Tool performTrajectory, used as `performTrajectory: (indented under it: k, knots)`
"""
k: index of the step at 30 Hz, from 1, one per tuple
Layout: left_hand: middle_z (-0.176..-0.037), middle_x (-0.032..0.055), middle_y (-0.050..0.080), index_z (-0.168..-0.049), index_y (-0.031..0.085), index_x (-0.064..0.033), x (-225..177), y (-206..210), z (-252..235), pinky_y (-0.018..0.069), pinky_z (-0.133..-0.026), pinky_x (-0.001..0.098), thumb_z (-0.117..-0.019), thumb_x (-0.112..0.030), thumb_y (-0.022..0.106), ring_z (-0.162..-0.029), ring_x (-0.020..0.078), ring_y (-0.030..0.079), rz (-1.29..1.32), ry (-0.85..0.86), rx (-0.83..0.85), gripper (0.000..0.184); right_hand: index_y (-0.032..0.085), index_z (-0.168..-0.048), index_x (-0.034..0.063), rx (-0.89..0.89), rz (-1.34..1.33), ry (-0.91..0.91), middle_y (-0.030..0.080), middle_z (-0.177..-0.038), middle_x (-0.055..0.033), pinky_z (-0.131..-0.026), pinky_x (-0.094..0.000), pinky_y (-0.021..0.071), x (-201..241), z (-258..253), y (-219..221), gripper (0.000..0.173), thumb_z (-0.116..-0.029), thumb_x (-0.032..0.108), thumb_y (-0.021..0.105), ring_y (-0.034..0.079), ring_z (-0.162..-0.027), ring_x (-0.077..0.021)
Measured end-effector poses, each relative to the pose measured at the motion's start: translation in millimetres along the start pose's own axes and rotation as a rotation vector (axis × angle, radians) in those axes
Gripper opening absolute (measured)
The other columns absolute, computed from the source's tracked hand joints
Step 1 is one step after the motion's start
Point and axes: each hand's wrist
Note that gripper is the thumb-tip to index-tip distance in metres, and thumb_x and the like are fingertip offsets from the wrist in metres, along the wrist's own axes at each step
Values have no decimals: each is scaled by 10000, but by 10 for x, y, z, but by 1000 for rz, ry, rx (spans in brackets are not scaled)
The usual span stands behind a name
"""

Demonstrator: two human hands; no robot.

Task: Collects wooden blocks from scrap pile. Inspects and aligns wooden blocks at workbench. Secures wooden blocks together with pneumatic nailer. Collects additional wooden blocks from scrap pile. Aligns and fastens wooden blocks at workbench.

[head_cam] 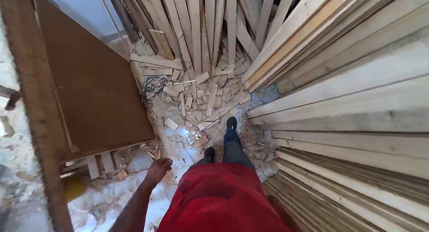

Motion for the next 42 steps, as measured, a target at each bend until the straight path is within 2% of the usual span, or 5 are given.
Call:
performTrajectory:
  k: [6, 13, 23, 31, 42]
  knots:
    - [-1256, 189, 684, -1290, 643, -8, -78, 449, 23, 566, -899, 507, -1047, -319, 585, -1076, 318, 696, -35, -328, 4, 399, 609, -1317, 0, -156, -391, -187, 699, -1193, -186, -876, -489, 597, 1034, -872, -1739, 383, -1079, 282, 507, 717, -1011, -300]
    - [-1098, 110, 746, -1221, 694, -79, -1190, 528, -324, 585, -906, 515, -1044, -359, 566, -989, 253, 730, -109, -116, -123, 355, 601, -1315, 37, -128, -455, -286, 717, -1143, -157, -830, -485, 613, 2241, -918, -2771, 329, -1059, 239, 553, 730, -968, -279]
    - [-1169, 134, 717, -1273, 673, -70, -2429, 873, -2127, 547, -1001, 501, -1045, -347, 586, -1074, 264, 701, -268, -31, 194, 369, 659, -1268, 28, 183, 442, -176, 665, -1257, -218, -1041, -591, 475, 2883, -2391, -2229, 488, -1035, 435, 524, 628, -1203, -374]
    - [-1233, 104, 698, -1326, 643, -83, -2184, 1649, -4348, 529, -1038, 445, -1056, -368, 535, -1136, 209, 679, -354, 9, 508, 407, 669, -1274, 59, 83, 97, -61, 718, -1141, -167, -940, -532, 560, 4134, -4731, -1439, 409, -1055, 381, 543, 706, -1028, -305]
    - [-1336, 165, 657, -1363, 629, -37, -1608, 1873, -5117, 505, -1057, 506, -994, -405, 633, -1218, 297, 647, -147, -90, 667, 521, 592, -1289, -49, -349, -68, 108, 645, -1252, -267, -967, -597, 515, 6203, -7247, -573, 535, -1031, 418, 563, 638, -1179, -405]
Point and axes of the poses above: each hand's wrist, its own z-axis away from the middle knuckle, its own y-axis out of the palm, x = y × z
